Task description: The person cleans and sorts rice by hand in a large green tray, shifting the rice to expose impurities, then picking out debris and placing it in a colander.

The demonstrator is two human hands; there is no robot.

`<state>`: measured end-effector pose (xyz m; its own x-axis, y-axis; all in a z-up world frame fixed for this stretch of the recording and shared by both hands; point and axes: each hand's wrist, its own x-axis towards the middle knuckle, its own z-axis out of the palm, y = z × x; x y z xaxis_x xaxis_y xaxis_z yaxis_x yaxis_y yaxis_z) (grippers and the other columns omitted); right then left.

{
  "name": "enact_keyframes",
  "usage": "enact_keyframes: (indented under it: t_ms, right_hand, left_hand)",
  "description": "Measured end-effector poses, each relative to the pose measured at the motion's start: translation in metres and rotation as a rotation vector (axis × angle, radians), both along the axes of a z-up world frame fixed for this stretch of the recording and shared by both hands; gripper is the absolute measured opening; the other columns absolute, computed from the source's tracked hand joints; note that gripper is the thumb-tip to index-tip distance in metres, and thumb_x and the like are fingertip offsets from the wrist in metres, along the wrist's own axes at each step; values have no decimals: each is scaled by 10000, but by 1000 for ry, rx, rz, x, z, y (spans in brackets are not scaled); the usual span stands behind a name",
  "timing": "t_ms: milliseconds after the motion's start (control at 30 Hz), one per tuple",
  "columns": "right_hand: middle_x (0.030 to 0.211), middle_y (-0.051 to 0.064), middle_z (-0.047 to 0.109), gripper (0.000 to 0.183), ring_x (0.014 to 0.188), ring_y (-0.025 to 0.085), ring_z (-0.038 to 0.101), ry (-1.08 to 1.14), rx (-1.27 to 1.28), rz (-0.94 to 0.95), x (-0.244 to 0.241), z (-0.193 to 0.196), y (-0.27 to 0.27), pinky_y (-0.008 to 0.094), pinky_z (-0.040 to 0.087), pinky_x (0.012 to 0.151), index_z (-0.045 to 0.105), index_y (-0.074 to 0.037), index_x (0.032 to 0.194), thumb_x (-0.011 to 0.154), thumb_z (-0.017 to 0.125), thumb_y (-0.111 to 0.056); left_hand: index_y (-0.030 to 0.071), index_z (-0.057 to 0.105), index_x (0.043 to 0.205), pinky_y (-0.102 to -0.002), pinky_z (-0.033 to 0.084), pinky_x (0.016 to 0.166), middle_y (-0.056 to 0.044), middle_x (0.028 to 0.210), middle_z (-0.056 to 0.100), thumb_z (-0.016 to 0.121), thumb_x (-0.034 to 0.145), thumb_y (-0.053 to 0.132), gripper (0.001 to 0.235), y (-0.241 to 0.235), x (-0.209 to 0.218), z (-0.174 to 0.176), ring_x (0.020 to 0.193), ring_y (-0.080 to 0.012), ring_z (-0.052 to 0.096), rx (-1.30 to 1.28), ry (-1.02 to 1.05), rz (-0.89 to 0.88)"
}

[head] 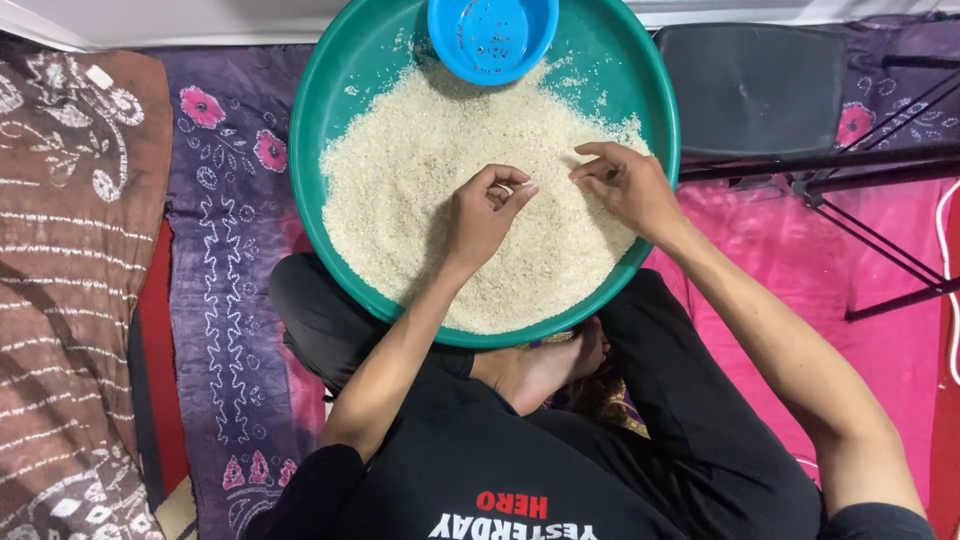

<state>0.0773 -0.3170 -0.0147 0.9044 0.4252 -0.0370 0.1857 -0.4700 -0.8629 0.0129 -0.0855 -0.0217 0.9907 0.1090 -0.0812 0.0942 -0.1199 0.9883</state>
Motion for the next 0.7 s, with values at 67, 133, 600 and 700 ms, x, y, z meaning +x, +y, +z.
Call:
enact_keyframes:
  t_ms: [67, 133, 600, 700]
  right_hand:
    - [968, 51, 780, 397, 847, 208, 676, -25, 11, -9, 0, 5, 1, 308, 535, 782, 702, -83, 1285, 906, 772, 11]
    - [953, 28, 779, 386, 807, 190, 647, -53, 21, -16, -1, 17, 11, 304, 511, 762, 711, -105, 1274, 911, 763, 15]
    - [1016, 137, 599, 464, 933, 294, 535, -423, 157, 373, -38, 91, 111, 400, 450, 799, 589, -68, 1420, 991, 754, -2]
    - [985, 104, 708, 502, 954, 246, 601, -314, 149, 381, -36, 101, 126, 356, 479, 818, 570, -54, 1404, 958, 791, 10]
  left_hand:
    - [139, 739, 1018, -183, 523, 579, -44, 896, 756, 818, 912, 267, 184, 0, 3, -13, 678, -56, 653, -37, 34, 12]
    - [177, 743, 1028, -184, 549, 619, -22, 928, 770, 813, 922, 321, 193, -2, 6, -8, 708, -56, 677, -76, 66, 26]
    - [-14, 284, 1590, -534, 169, 1313, -205, 1707, 250, 292, 898, 736, 1020, 26, 1, 118, 1620, -369, 200, -1613, 271, 137]
    - [-36, 274, 1587, -515, 162, 1329, -234, 1700, 241, 262, 907, 736, 1029, 38, -3, 117, 1610, -388, 197, -1621, 235, 150]
